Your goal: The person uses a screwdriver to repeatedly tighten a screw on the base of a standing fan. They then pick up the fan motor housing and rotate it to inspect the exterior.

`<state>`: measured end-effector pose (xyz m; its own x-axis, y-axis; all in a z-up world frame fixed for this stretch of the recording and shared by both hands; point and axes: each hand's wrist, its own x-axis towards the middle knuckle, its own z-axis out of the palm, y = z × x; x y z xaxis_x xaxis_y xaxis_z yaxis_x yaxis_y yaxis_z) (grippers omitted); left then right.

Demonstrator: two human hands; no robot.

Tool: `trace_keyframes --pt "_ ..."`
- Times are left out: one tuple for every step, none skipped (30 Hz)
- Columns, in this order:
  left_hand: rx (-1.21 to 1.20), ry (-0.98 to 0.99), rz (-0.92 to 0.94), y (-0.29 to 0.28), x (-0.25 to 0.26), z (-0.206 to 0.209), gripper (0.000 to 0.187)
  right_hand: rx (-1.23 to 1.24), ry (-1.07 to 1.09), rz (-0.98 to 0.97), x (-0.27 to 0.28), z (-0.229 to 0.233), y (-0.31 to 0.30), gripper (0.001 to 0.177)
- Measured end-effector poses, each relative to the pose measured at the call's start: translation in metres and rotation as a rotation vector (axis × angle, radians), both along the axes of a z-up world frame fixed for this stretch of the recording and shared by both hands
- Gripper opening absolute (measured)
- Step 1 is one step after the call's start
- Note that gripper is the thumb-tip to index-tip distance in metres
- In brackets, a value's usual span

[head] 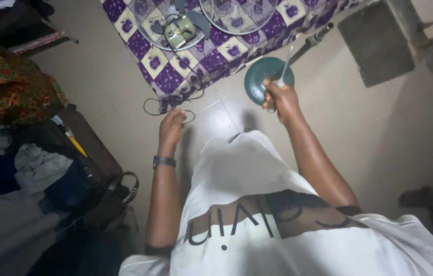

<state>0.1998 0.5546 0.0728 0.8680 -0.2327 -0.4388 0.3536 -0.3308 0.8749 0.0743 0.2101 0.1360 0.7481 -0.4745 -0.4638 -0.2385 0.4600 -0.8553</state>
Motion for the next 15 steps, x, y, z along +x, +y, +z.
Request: trace_keyframes --pt "-0.008 -0.001 -0.018 -0.008 0.006 0.000 0.033 0.012 0.000 -0.003 -0.001 0.005 0.000 0.020" --pt "-0.031 0.009 -0.024 -0.015 0.011 0.000 0.032 0.023 -0.001 -0.007 -0.001 0.009 0.001 0.019" --pt "-0.054 0.016 -0.025 -0.021 0.016 0.000 0.032 0.034 -0.004 -0.006 0.000 0.012 0.002 0.019" --pt "-0.077 0.024 -0.027 -0.027 0.021 0.000 0.033 0.021 0.010 -0.006 0.003 0.015 0.002 0.019" --pt "-0.066 0.014 -0.058 -0.031 0.024 0.001 0.033 0.014 0.033 -0.003 0.006 0.018 0.003 0.019" --pt "-0.055 0.004 -0.088 -0.035 0.027 0.001 0.033 0.008 0.056 0.001 0.010 0.019 0.003 0.019" --pt "-0.044 -0.011 -0.115 -0.038 0.031 0.002 0.033 0.013 0.048 0.006 0.015 0.019 0.004 0.018" --pt "-0.026 -0.020 -0.135 -0.039 0.035 0.002 0.034 0.019 0.041 0.012 0.021 0.019 0.004 0.017" --pt "-0.010 -0.031 -0.155 -0.041 0.041 0.002 0.034 0.023 0.031 0.019 0.030 0.018 0.003 0.017" --pt "0.006 -0.042 -0.174 -0.043 0.048 0.001 0.035 0.039 0.037 0.031 0.040 0.016 0.001 0.017" --pt "-0.013 -0.036 -0.155 -0.042 0.054 -0.001 0.035 0.057 0.045 0.048 0.050 0.013 0.001 0.016" --pt "-0.031 -0.030 -0.137 -0.040 0.059 -0.004 0.036 0.075 0.053 0.064 0.061 0.008 -0.001 0.016" --pt "-0.051 -0.025 -0.120 -0.040 0.066 -0.007 0.037 0.070 0.054 0.081 0.074 0.003 -0.003 0.018" --pt "-0.067 -0.034 -0.114 -0.039 0.073 -0.010 0.036 0.065 0.054 0.098 0.088 -0.004 -0.005 0.020" --pt "-0.080 -0.040 -0.109 -0.037 0.079 -0.013 0.036 0.063 0.055 0.114 0.102 -0.012 -0.008 0.022"
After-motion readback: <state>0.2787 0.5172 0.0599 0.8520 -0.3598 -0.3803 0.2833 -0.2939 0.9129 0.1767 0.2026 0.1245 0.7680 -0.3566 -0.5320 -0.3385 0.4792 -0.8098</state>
